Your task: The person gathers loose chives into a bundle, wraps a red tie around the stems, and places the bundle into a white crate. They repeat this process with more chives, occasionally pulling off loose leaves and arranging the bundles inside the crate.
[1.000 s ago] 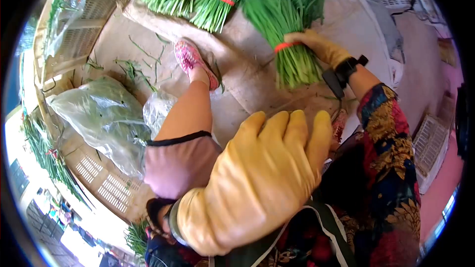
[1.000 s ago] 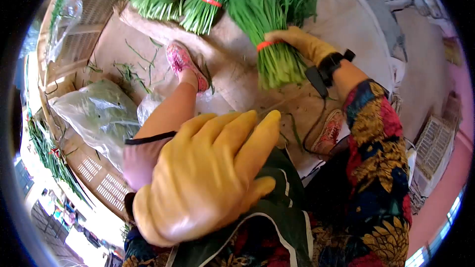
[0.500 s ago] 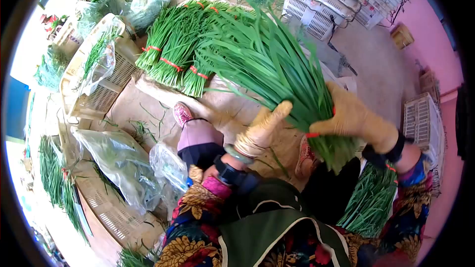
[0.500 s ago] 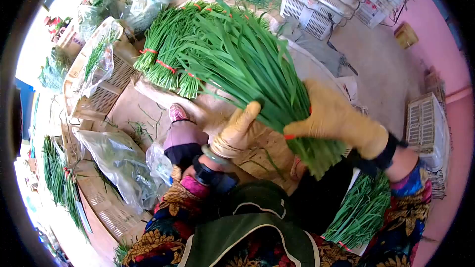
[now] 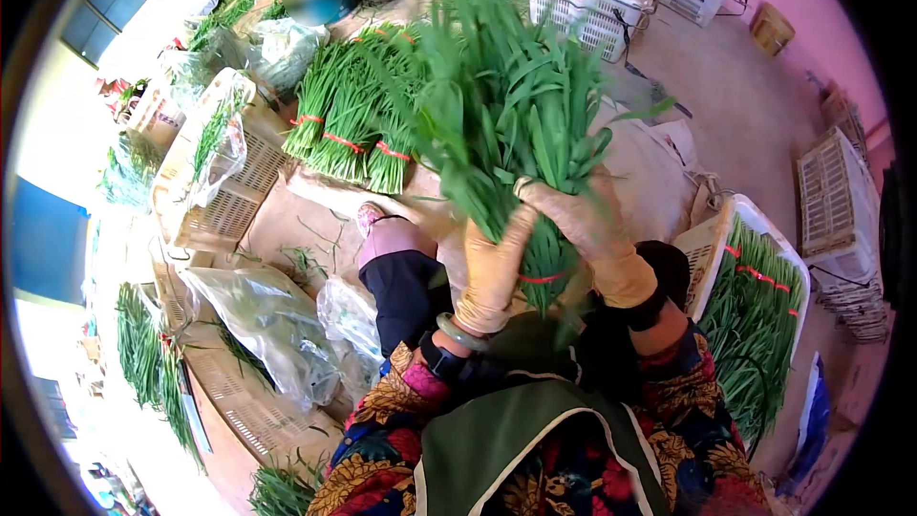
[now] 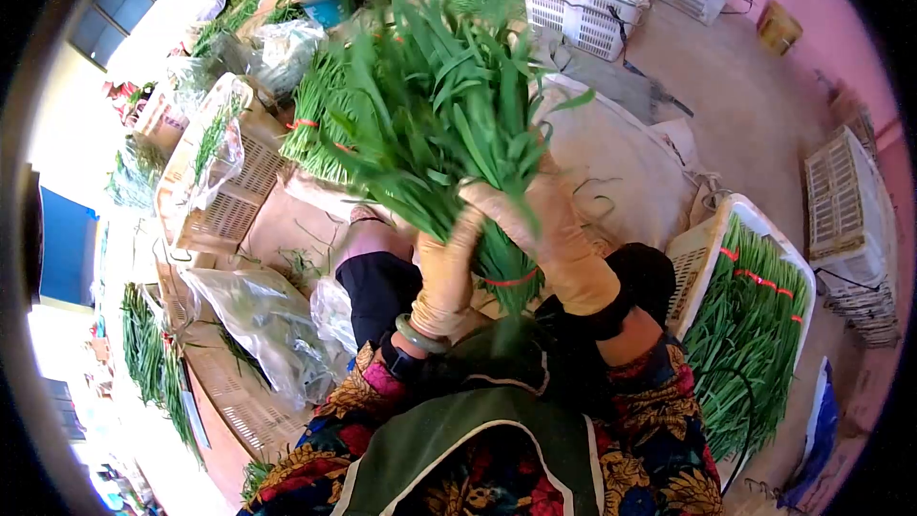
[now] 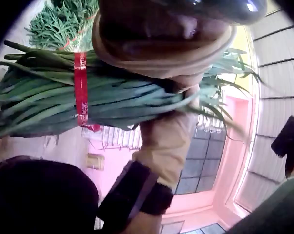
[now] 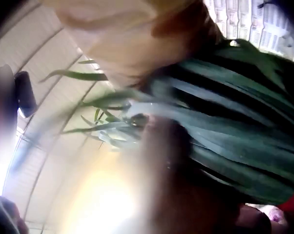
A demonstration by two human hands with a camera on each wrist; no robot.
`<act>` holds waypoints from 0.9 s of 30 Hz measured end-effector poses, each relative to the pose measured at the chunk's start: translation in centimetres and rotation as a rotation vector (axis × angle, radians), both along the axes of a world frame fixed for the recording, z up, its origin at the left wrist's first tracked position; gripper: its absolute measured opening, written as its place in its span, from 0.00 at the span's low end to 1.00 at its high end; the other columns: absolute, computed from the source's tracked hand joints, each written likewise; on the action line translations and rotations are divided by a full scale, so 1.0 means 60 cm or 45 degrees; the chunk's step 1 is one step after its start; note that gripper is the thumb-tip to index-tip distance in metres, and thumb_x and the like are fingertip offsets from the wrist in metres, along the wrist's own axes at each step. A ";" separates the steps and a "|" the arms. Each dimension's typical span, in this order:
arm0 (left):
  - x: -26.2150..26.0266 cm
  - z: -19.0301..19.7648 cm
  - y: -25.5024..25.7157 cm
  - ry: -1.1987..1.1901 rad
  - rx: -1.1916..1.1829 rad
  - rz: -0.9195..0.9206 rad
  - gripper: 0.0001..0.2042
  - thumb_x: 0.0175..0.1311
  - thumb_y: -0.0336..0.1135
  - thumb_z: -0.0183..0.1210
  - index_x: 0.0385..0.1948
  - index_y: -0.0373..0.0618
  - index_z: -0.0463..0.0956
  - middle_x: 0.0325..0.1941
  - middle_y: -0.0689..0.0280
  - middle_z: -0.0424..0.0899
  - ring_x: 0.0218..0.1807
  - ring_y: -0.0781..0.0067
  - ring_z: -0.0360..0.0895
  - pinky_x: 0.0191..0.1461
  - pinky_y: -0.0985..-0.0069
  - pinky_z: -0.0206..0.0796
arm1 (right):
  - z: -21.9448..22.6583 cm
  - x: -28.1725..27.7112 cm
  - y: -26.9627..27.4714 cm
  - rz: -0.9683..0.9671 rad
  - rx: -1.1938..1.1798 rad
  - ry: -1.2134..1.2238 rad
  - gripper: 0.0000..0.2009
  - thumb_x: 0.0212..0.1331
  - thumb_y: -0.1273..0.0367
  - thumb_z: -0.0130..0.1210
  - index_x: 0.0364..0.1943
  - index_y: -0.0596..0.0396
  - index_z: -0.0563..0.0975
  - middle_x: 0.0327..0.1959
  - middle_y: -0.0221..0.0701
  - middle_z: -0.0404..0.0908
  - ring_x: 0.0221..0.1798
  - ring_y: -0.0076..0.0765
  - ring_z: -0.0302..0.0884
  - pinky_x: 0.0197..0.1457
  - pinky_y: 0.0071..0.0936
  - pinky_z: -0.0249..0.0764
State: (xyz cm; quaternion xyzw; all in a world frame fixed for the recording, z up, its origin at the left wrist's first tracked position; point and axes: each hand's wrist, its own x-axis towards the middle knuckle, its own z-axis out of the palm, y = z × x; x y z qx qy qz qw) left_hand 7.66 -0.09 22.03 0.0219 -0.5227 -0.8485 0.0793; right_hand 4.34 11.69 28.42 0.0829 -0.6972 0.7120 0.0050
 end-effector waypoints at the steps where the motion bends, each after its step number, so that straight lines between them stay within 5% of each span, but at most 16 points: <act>1: -0.003 0.015 -0.005 0.000 0.080 0.089 0.12 0.66 0.30 0.61 0.48 0.38 0.75 0.44 0.69 0.81 0.43 0.80 0.75 0.48 0.79 0.70 | -0.019 -0.002 0.004 -0.093 0.130 0.032 0.14 0.53 0.75 0.64 0.45 0.59 0.78 0.38 0.27 0.82 0.38 0.23 0.77 0.43 0.24 0.76; 3: -0.010 0.002 -0.019 0.026 -0.012 0.143 0.11 0.66 0.30 0.60 0.48 0.38 0.76 0.44 0.69 0.81 0.43 0.79 0.75 0.49 0.80 0.69 | -0.069 -0.009 0.004 -0.224 0.110 0.098 0.07 0.54 0.76 0.63 0.37 0.59 0.82 0.35 0.27 0.84 0.36 0.23 0.79 0.43 0.24 0.77; 9: -0.032 -0.025 -0.041 0.007 0.228 0.229 0.12 0.66 0.28 0.58 0.49 0.38 0.77 0.47 0.67 0.82 0.45 0.75 0.77 0.53 0.76 0.70 | -0.179 -0.046 0.035 -0.216 -0.490 0.017 0.06 0.52 0.79 0.60 0.35 0.61 0.81 0.34 0.30 0.83 0.37 0.28 0.81 0.48 0.27 0.79; 14: -0.035 -0.044 -0.048 -0.084 0.281 0.140 0.16 0.66 0.30 0.58 0.55 0.42 0.73 0.50 0.66 0.79 0.49 0.73 0.76 0.54 0.74 0.70 | -0.153 -0.034 0.028 -0.251 -0.475 -0.151 0.06 0.50 0.78 0.60 0.34 0.59 0.81 0.34 0.30 0.83 0.37 0.28 0.81 0.45 0.27 0.78; 16: -0.038 -0.053 -0.048 -0.080 0.287 0.135 0.16 0.66 0.30 0.58 0.55 0.42 0.73 0.50 0.66 0.79 0.48 0.73 0.77 0.54 0.74 0.70 | -0.162 -0.033 0.028 -0.081 -0.775 -0.101 0.06 0.51 0.77 0.60 0.34 0.60 0.81 0.34 0.28 0.83 0.36 0.28 0.80 0.43 0.27 0.77; 21: -0.044 -0.064 -0.043 -0.114 0.337 0.140 0.16 0.65 0.29 0.59 0.54 0.41 0.73 0.49 0.66 0.80 0.48 0.72 0.77 0.54 0.74 0.71 | -0.225 -0.044 0.073 0.047 -0.543 -0.125 0.20 0.53 0.75 0.59 0.53 0.58 0.74 0.44 0.29 0.79 0.43 0.29 0.77 0.46 0.28 0.75; 25: -0.061 -0.056 -0.063 -0.212 0.354 0.048 0.13 0.65 0.32 0.57 0.49 0.37 0.76 0.44 0.65 0.82 0.44 0.70 0.80 0.52 0.72 0.73 | -0.180 -0.047 0.146 0.460 -0.343 0.016 0.37 0.53 0.75 0.60 0.69 0.54 0.57 0.56 0.32 0.71 0.55 0.31 0.70 0.54 0.32 0.72; 27: -0.091 -0.100 -0.105 -0.400 0.570 -0.137 0.14 0.65 0.34 0.53 0.46 0.35 0.77 0.43 0.62 0.83 0.43 0.66 0.81 0.52 0.70 0.74 | -0.122 -0.043 0.119 0.287 -0.377 -0.146 0.42 0.49 0.71 0.64 0.71 0.56 0.54 0.58 0.34 0.70 0.59 0.31 0.67 0.59 0.33 0.68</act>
